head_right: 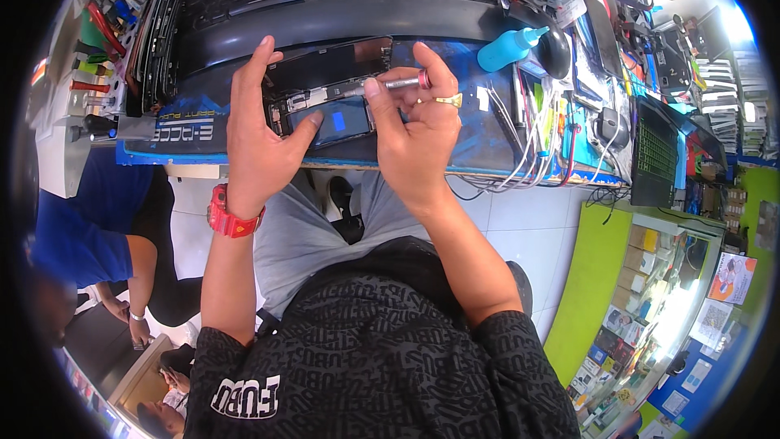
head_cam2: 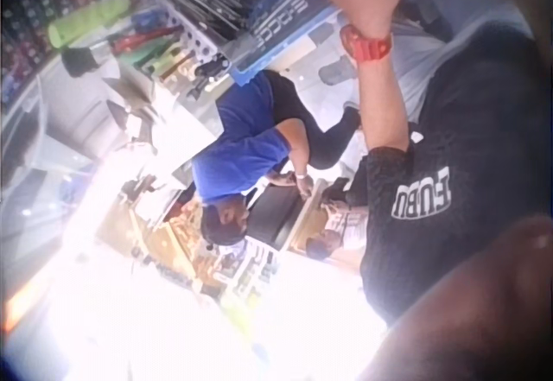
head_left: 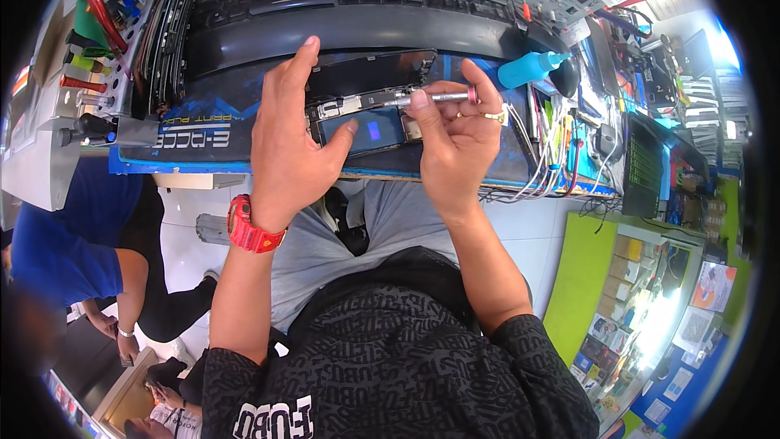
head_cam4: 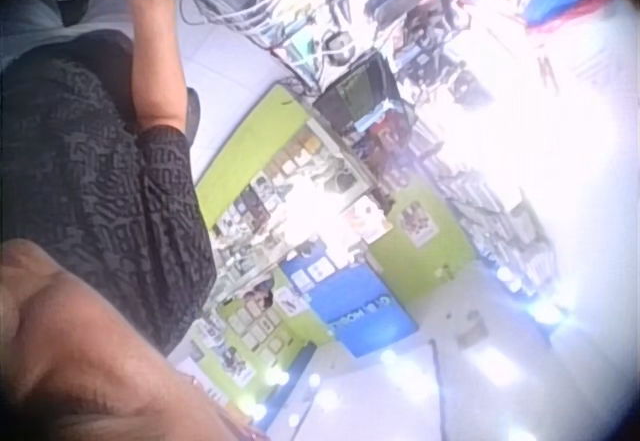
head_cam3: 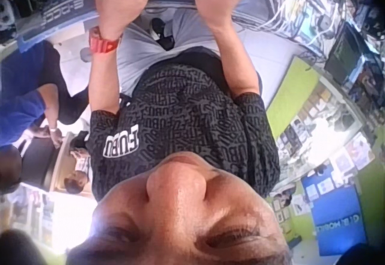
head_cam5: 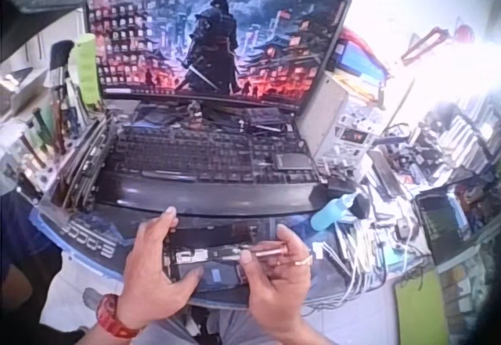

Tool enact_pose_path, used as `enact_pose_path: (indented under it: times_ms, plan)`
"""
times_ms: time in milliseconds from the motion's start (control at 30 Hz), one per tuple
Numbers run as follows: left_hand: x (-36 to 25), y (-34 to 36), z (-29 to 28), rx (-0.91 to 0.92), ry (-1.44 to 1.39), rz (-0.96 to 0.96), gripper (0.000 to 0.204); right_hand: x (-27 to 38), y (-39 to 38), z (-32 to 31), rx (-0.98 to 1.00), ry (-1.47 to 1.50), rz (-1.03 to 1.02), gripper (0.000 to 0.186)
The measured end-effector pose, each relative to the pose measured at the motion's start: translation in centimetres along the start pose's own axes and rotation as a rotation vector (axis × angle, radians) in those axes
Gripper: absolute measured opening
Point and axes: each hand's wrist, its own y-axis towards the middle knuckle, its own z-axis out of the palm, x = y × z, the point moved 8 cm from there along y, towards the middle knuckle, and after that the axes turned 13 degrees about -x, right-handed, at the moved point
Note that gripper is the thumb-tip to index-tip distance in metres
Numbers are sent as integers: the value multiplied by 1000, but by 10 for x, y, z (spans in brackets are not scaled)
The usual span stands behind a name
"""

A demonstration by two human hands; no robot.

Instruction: The person repairs a mobile phone by hand and using a screwdriver. They handle internal phone components, remove small screws, and manipulate various parts on a cluttered workbench.

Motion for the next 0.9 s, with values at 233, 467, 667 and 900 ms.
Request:
enact_pose_path:
  times_ms: [233, 467, 667, 900]
  plan:
    - [0, -1, 1, 0, 11, 16, 96, -1, 1, -1, -9, 25, 34, 59]
    - [-1, 0, 1, -1, 6, 22, 96, -2, 2, -2, -15, 29, 21, 59]
    - [0, -1, 1, 1, 15, 3, 100, -1, 1, -1, -12, 48, 42, 60]
    - [1, -1, 0, 11, -10, 16, 97, 23, -1, 12, 75, -211, -324, 59]
